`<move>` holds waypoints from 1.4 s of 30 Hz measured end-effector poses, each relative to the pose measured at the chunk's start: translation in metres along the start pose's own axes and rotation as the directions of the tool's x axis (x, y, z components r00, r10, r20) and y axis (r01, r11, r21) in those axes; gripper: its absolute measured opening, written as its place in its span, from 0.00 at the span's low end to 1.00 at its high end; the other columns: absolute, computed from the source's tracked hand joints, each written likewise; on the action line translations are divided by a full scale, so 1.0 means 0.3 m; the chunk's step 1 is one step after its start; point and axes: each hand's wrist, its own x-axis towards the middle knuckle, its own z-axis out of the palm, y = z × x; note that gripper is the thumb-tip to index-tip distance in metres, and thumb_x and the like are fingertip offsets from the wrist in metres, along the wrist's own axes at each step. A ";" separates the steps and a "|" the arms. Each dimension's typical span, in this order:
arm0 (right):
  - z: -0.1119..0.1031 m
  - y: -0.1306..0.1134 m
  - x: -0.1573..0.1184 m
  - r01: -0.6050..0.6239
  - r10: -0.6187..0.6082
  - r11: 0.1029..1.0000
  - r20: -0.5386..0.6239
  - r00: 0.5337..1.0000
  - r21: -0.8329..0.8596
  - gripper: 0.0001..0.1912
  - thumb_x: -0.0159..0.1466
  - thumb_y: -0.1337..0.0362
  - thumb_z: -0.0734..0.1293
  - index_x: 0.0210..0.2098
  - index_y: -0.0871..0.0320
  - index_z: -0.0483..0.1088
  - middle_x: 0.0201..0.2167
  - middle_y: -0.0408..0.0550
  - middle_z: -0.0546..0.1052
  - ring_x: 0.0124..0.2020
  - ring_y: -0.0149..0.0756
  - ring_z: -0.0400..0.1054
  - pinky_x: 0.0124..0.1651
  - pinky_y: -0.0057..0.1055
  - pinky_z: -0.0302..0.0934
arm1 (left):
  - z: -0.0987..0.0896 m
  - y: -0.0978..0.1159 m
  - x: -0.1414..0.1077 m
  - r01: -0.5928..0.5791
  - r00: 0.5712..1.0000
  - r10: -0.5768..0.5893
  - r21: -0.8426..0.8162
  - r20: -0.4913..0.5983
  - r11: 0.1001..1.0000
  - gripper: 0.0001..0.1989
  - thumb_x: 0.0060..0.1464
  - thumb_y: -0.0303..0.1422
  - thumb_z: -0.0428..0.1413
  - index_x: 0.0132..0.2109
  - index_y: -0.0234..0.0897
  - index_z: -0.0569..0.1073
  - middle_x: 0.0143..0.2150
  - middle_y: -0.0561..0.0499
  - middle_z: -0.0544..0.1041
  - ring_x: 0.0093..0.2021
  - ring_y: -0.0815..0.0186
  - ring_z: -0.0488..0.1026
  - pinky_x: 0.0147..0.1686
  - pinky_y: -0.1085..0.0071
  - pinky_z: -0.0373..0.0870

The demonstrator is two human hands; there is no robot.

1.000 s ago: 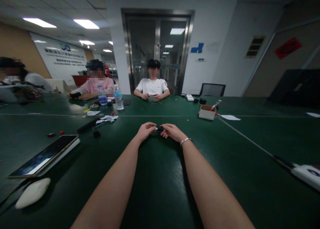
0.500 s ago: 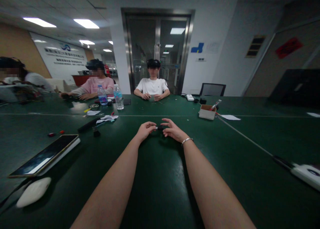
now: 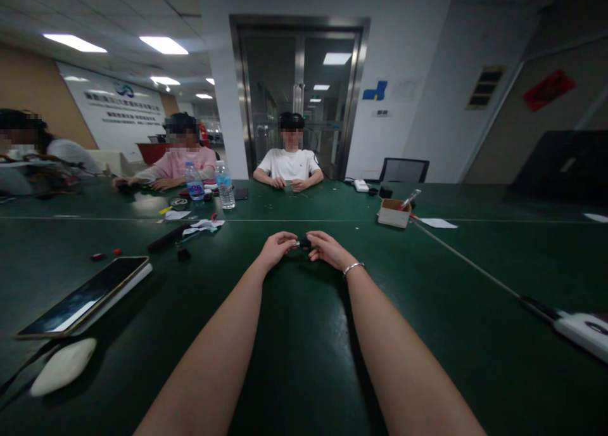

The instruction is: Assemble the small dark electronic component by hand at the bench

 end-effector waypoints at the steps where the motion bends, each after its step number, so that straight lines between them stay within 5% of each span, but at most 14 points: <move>1: 0.001 0.001 0.002 -0.017 0.017 1.000 0.004 1.000 -0.022 0.14 0.61 0.64 0.63 0.46 0.61 0.62 0.25 0.45 0.72 0.18 0.25 0.67 0.20 0.21 0.65 | 0.001 0.002 -0.001 0.001 1.000 -0.001 -0.003 -0.002 1.000 0.15 0.42 0.35 0.60 0.38 0.32 0.73 0.30 0.49 0.75 0.26 0.71 0.67 0.26 0.74 0.61; 7: -0.007 0.000 0.001 0.063 -0.064 0.998 0.044 0.997 0.013 0.25 0.55 0.72 0.66 0.51 0.53 0.58 0.33 0.42 0.73 0.18 0.23 0.67 0.20 0.21 0.65 | 0.002 0.007 -0.006 0.005 1.000 -0.005 -0.012 -0.009 1.000 0.14 0.42 0.35 0.60 0.38 0.32 0.73 0.29 0.49 0.75 0.27 0.71 0.67 0.26 0.74 0.61; 11: -0.004 -0.002 -0.001 0.000 0.000 0.999 0.011 1.000 -0.050 0.14 0.61 0.64 0.63 0.46 0.60 0.62 0.25 0.43 0.72 0.14 0.23 0.64 0.16 0.20 0.61 | 0.000 -0.001 -0.003 0.000 1.000 0.000 -0.015 0.005 1.000 0.15 0.42 0.35 0.60 0.39 0.32 0.73 0.30 0.49 0.75 0.27 0.71 0.67 0.26 0.75 0.61; 16: -0.003 -0.004 0.002 0.080 -0.078 0.995 0.052 0.996 -0.055 0.24 0.55 0.70 0.66 0.51 0.53 0.59 0.30 0.40 0.73 0.12 0.20 0.62 0.14 0.18 0.58 | 0.000 -0.007 0.002 0.003 1.000 -0.003 -0.018 -0.003 1.000 0.16 0.41 0.37 0.60 0.38 0.32 0.74 0.30 0.49 0.75 0.28 0.70 0.68 0.26 0.74 0.60; 21: -0.001 0.000 0.012 0.014 -0.013 0.993 0.004 1.000 -0.114 0.12 0.63 0.62 0.61 0.44 0.61 0.65 0.23 0.45 0.74 0.10 0.22 0.59 0.10 0.19 0.53 | 0.001 -0.002 0.001 0.003 1.000 -0.004 -0.018 -0.023 1.000 0.16 0.40 0.37 0.61 0.37 0.32 0.74 0.30 0.49 0.75 0.26 0.71 0.67 0.26 0.75 0.60; 27: -0.013 0.006 0.003 0.014 -0.014 1.000 0.068 0.998 -0.008 0.14 0.56 0.76 0.64 0.42 0.62 0.68 0.23 0.44 0.75 0.17 0.23 0.66 0.20 0.19 0.64 | 0.009 -0.004 -0.001 -0.004 1.000 0.004 0.018 -0.013 1.000 0.14 0.43 0.38 0.59 0.35 0.32 0.73 0.26 0.51 0.73 0.24 0.72 0.66 0.25 0.75 0.60; 32: -0.020 0.012 0.002 -0.004 0.002 1.000 0.063 0.998 0.026 0.14 0.54 0.77 0.65 0.41 0.63 0.69 0.22 0.43 0.74 0.19 0.24 0.68 0.24 0.21 0.67 | 0.016 -0.020 0.006 0.026 1.000 -0.025 0.081 -0.007 0.996 0.16 0.49 0.42 0.55 0.32 0.31 0.71 0.21 0.52 0.70 0.21 0.72 0.65 0.23 0.74 0.60; 42: -0.021 0.015 -0.005 0.008 -0.012 0.997 0.045 0.999 0.074 0.14 0.51 0.76 0.68 0.38 0.63 0.70 0.23 0.45 0.74 0.23 0.26 0.69 0.28 0.23 0.67 | 0.006 -0.026 0.003 -0.024 1.000 0.020 0.161 0.024 0.987 0.15 0.45 0.41 0.58 0.36 0.33 0.74 0.32 0.48 0.75 0.31 0.68 0.70 0.30 0.72 0.64</move>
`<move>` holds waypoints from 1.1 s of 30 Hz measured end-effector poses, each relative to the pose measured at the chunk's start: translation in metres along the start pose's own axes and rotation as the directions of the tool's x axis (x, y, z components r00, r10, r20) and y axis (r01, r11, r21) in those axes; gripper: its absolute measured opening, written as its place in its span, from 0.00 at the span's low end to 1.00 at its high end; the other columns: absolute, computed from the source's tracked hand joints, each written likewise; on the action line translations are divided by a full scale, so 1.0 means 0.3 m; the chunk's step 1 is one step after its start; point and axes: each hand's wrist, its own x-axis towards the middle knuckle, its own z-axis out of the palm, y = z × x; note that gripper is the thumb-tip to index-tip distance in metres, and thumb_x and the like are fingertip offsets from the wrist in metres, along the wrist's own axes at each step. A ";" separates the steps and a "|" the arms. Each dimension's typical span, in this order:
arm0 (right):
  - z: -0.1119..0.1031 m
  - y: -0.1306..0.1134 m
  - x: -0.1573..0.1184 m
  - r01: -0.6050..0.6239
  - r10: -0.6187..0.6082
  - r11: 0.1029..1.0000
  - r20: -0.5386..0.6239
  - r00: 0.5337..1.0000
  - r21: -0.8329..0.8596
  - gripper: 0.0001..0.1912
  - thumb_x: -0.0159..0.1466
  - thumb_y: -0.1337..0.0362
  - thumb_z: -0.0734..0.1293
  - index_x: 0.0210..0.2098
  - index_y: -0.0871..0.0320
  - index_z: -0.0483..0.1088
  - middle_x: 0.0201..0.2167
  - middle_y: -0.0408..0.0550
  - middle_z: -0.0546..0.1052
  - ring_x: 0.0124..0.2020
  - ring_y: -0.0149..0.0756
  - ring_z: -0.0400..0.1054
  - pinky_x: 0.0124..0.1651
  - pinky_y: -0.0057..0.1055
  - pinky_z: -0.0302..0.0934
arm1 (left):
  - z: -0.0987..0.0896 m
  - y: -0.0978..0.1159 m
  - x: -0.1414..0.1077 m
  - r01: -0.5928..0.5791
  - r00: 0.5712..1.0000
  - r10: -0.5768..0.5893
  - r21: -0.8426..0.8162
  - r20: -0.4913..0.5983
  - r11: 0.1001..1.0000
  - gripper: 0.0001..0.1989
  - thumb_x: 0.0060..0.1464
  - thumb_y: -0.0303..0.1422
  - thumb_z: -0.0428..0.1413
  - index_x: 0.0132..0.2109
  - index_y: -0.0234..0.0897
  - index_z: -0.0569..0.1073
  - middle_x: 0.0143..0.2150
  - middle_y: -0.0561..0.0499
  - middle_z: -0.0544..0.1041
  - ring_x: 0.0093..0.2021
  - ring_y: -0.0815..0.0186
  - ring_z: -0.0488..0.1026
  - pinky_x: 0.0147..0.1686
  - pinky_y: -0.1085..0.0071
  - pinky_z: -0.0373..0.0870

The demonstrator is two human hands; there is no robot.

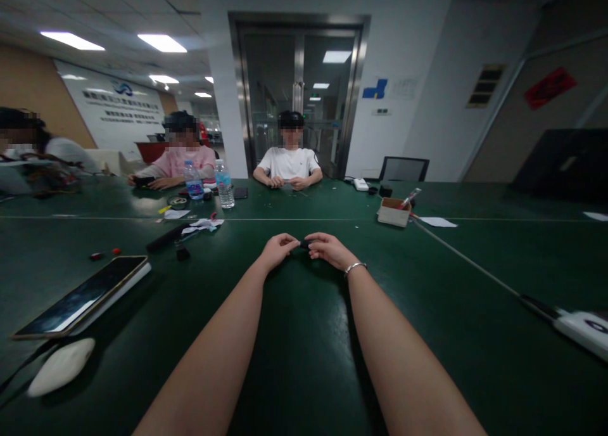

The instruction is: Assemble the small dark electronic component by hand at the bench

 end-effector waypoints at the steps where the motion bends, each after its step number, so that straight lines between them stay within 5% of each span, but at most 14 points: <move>1: 0.000 0.000 -0.001 0.003 -0.003 1.000 0.004 1.000 0.001 0.15 0.51 0.76 0.68 0.38 0.63 0.70 0.23 0.44 0.73 0.23 0.26 0.69 0.28 0.24 0.67 | -0.001 -0.002 0.001 0.008 1.000 -0.008 0.018 -0.003 1.000 0.16 0.46 0.43 0.57 0.35 0.32 0.74 0.31 0.48 0.75 0.30 0.68 0.70 0.29 0.72 0.64; 9: -0.001 -0.003 -0.003 0.020 -0.020 1.000 0.046 0.999 0.005 0.16 0.50 0.75 0.69 0.39 0.61 0.70 0.22 0.42 0.72 0.22 0.26 0.68 0.29 0.25 0.66 | 0.008 -0.006 0.004 0.028 0.998 -0.013 0.226 -0.069 0.974 0.27 0.51 0.54 0.46 0.26 0.33 0.74 0.23 0.48 0.73 0.24 0.68 0.68 0.27 0.71 0.63; 13: -0.003 -0.001 0.000 0.033 -0.033 0.999 0.036 0.999 0.019 0.16 0.49 0.74 0.69 0.38 0.61 0.70 0.24 0.43 0.72 0.23 0.26 0.68 0.28 0.24 0.66 | 0.005 0.002 0.003 0.079 0.995 -0.074 0.071 -0.071 0.994 0.23 0.51 0.50 0.48 0.34 0.33 0.75 0.32 0.45 0.76 0.30 0.66 0.71 0.28 0.72 0.65; 17: -0.003 0.000 -0.001 0.030 -0.031 0.999 0.021 0.999 0.023 0.16 0.49 0.74 0.69 0.38 0.61 0.70 0.24 0.43 0.73 0.24 0.27 0.69 0.29 0.25 0.66 | -0.011 0.020 -0.009 0.017 0.999 -0.022 -0.120 -0.039 0.993 0.18 0.44 0.35 0.59 0.44 0.36 0.72 0.43 0.44 0.74 0.39 0.64 0.72 0.31 0.73 0.67; 27: -0.013 0.005 0.006 0.023 -0.023 1.000 0.025 0.999 0.020 0.15 0.50 0.74 0.70 0.38 0.61 0.71 0.23 0.43 0.73 0.24 0.27 0.69 0.28 0.25 0.67 | -0.007 0.024 -0.008 0.026 0.999 -0.031 -0.156 -0.031 0.987 0.14 0.45 0.36 0.58 0.38 0.33 0.72 0.27 0.50 0.74 0.26 0.71 0.69 0.27 0.74 0.65; 33: -0.012 0.006 0.011 0.011 -0.011 1.000 -0.005 1.000 0.028 0.09 0.55 0.70 0.69 0.37 0.61 0.71 0.26 0.46 0.74 0.23 0.28 0.70 0.27 0.25 0.68 | -0.003 0.035 -0.012 0.043 0.999 -0.047 -0.177 -0.018 0.983 0.13 0.44 0.37 0.59 0.35 0.32 0.73 0.27 0.49 0.75 0.25 0.71 0.69 0.26 0.74 0.64</move>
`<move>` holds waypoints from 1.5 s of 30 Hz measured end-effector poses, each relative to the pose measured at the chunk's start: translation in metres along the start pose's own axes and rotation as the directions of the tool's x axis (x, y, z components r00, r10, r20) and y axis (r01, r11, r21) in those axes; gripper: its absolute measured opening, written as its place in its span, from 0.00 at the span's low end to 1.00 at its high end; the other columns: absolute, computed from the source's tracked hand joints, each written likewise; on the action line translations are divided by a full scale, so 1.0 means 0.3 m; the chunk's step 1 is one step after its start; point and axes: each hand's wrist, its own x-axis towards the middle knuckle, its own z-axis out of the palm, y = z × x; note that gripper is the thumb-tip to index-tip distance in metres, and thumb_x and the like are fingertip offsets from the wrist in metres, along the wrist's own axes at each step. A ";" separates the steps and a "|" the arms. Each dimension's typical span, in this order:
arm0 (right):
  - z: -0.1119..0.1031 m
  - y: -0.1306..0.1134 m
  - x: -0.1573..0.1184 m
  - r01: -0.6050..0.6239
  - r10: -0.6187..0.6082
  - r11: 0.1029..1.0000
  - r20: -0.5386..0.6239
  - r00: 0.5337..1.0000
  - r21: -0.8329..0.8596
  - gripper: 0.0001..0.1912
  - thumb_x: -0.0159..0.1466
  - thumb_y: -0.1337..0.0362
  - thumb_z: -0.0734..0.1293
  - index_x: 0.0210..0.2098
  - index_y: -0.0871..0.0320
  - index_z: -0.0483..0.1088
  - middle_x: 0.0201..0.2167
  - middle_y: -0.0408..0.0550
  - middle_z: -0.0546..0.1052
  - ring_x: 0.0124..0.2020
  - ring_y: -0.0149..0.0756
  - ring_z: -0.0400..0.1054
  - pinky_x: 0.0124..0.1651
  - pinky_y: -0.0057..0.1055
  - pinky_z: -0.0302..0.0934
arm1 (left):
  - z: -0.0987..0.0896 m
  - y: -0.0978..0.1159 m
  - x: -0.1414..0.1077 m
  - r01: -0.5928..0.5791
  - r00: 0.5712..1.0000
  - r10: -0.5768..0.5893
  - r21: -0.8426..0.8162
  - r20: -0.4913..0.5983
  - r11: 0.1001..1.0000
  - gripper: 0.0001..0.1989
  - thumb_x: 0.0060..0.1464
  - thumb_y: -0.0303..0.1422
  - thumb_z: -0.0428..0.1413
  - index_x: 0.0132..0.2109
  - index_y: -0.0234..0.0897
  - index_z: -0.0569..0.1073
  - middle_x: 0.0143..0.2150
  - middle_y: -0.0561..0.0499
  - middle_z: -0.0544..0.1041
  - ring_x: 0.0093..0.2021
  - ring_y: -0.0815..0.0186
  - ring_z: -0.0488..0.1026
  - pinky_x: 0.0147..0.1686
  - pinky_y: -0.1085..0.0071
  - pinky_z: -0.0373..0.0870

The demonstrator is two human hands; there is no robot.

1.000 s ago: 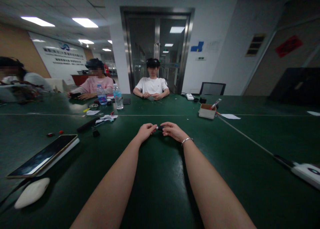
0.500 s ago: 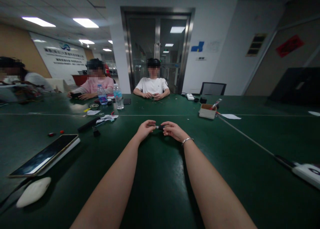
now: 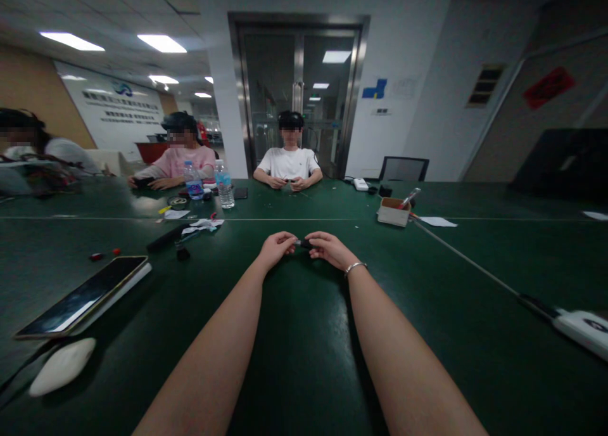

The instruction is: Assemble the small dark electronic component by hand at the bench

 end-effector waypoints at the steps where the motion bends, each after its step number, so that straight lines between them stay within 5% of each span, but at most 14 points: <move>1: 0.000 0.000 0.000 0.003 -0.003 1.000 -0.003 1.000 0.004 0.09 0.55 0.70 0.69 0.36 0.61 0.71 0.26 0.46 0.74 0.23 0.28 0.70 0.27 0.25 0.68 | -0.001 0.001 -0.001 0.001 1.000 -0.001 -0.003 0.008 1.000 0.13 0.43 0.36 0.59 0.36 0.32 0.74 0.27 0.49 0.75 0.26 0.70 0.70 0.26 0.74 0.64; 6: 0.000 0.001 0.000 0.008 -0.008 1.000 0.002 1.000 -0.002 0.09 0.55 0.71 0.69 0.37 0.61 0.70 0.25 0.46 0.74 0.23 0.28 0.71 0.28 0.25 0.68 | -0.008 -0.006 0.000 -0.010 1.000 0.010 0.002 0.022 1.000 0.15 0.40 0.34 0.62 0.38 0.31 0.74 0.28 0.48 0.75 0.27 0.70 0.71 0.28 0.73 0.64; 23: 0.005 -0.005 -0.007 -0.003 0.004 1.000 0.040 0.999 -0.023 0.13 0.55 0.74 0.68 0.40 0.61 0.70 0.29 0.46 0.75 0.25 0.28 0.72 0.31 0.26 0.70 | -0.011 -0.021 0.011 -0.027 1.000 0.026 0.145 0.009 0.989 0.22 0.46 0.51 0.55 0.29 0.33 0.72 0.23 0.52 0.71 0.22 0.72 0.66 0.23 0.75 0.61; 30: 0.008 -0.006 -0.008 -0.008 0.010 1.000 0.050 0.999 -0.021 0.13 0.54 0.76 0.68 0.39 0.62 0.70 0.36 0.48 0.75 0.28 0.28 0.73 0.34 0.25 0.71 | -0.004 -0.025 0.013 -0.008 1.000 0.009 0.084 -0.013 0.996 0.19 0.45 0.47 0.57 0.32 0.32 0.72 0.25 0.51 0.72 0.24 0.71 0.69 0.24 0.75 0.63; 45: 0.021 -0.004 -0.004 -0.052 0.053 0.997 0.017 0.998 -0.056 0.12 0.54 0.79 0.67 0.38 0.65 0.71 0.33 0.50 0.76 0.29 0.30 0.74 0.36 0.26 0.72 | -0.016 -0.015 0.003 0.009 1.000 -0.008 -0.049 0.026 0.999 0.20 0.41 0.40 0.62 0.40 0.32 0.74 0.35 0.45 0.77 0.32 0.68 0.72 0.31 0.72 0.66</move>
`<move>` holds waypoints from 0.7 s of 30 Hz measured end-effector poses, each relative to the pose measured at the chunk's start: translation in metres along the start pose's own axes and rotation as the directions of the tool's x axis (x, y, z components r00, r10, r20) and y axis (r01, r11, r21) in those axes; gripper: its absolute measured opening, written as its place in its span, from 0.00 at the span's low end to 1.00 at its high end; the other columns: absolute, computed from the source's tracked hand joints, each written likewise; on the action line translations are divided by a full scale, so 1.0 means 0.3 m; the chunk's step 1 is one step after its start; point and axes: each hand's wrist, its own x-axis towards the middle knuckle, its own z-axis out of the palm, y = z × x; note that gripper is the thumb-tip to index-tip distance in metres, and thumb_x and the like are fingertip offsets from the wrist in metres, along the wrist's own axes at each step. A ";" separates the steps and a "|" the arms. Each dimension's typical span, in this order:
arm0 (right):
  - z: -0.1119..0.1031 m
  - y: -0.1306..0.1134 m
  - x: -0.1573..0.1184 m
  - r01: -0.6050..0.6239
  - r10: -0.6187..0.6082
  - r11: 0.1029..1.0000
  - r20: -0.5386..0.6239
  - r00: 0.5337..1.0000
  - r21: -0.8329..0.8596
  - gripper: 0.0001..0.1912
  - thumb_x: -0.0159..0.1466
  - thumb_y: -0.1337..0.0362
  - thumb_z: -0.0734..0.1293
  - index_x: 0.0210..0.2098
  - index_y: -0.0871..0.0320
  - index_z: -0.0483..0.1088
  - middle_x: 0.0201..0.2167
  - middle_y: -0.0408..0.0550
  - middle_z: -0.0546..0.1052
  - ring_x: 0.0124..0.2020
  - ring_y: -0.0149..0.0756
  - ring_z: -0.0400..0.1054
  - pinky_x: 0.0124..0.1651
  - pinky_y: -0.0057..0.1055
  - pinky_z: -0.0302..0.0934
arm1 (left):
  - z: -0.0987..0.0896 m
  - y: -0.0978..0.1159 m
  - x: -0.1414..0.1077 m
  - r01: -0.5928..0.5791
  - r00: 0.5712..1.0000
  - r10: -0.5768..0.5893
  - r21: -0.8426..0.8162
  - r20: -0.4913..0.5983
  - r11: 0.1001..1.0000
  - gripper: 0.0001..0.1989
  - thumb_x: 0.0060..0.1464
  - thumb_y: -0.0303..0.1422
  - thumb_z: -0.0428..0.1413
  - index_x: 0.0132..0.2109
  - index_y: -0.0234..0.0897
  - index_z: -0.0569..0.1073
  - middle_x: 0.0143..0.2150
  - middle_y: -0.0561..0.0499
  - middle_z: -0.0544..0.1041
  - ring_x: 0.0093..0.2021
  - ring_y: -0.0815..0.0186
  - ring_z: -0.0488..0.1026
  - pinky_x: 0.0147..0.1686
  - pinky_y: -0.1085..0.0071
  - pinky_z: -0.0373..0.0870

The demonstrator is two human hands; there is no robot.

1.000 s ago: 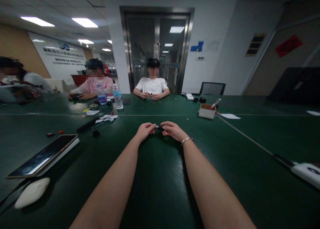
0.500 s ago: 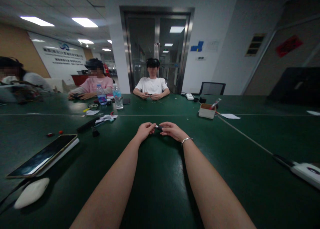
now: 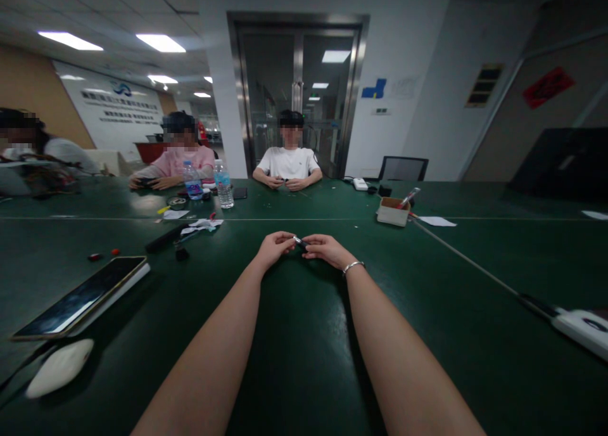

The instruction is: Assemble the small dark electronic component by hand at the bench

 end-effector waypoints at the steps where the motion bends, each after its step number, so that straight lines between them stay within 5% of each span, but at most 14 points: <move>1: 0.001 -0.001 -0.001 -0.001 0.001 1.000 0.000 1.000 -0.002 0.12 0.54 0.79 0.67 0.38 0.65 0.71 0.33 0.50 0.76 0.29 0.30 0.74 0.35 0.25 0.72 | -0.001 -0.006 0.004 -0.005 1.000 0.005 0.004 -0.002 1.000 0.20 0.41 0.40 0.62 0.40 0.32 0.74 0.34 0.45 0.77 0.32 0.68 0.72 0.31 0.72 0.66; 13: 0.008 -0.002 0.000 0.012 -0.012 0.998 0.010 1.000 -0.061 0.12 0.54 0.78 0.67 0.38 0.64 0.71 0.32 0.48 0.76 0.28 0.29 0.74 0.34 0.23 0.71 | 0.012 -0.003 0.003 -0.018 0.998 0.022 0.074 -0.056 0.997 0.19 0.40 0.44 0.62 0.31 0.33 0.69 0.24 0.52 0.72 0.24 0.72 0.68 0.25 0.75 0.65; 21: 0.038 -0.006 0.023 0.046 -0.046 0.914 0.011 0.999 -0.404 0.13 0.50 0.77 0.69 0.35 0.62 0.69 0.24 0.40 0.74 0.15 0.20 0.63 0.15 0.17 0.59 | 0.011 -0.023 0.017 -0.048 0.997 0.053 0.111 -0.048 0.993 0.20 0.40 0.46 0.61 0.28 0.34 0.67 0.22 0.55 0.70 0.22 0.74 0.66 0.24 0.75 0.64</move>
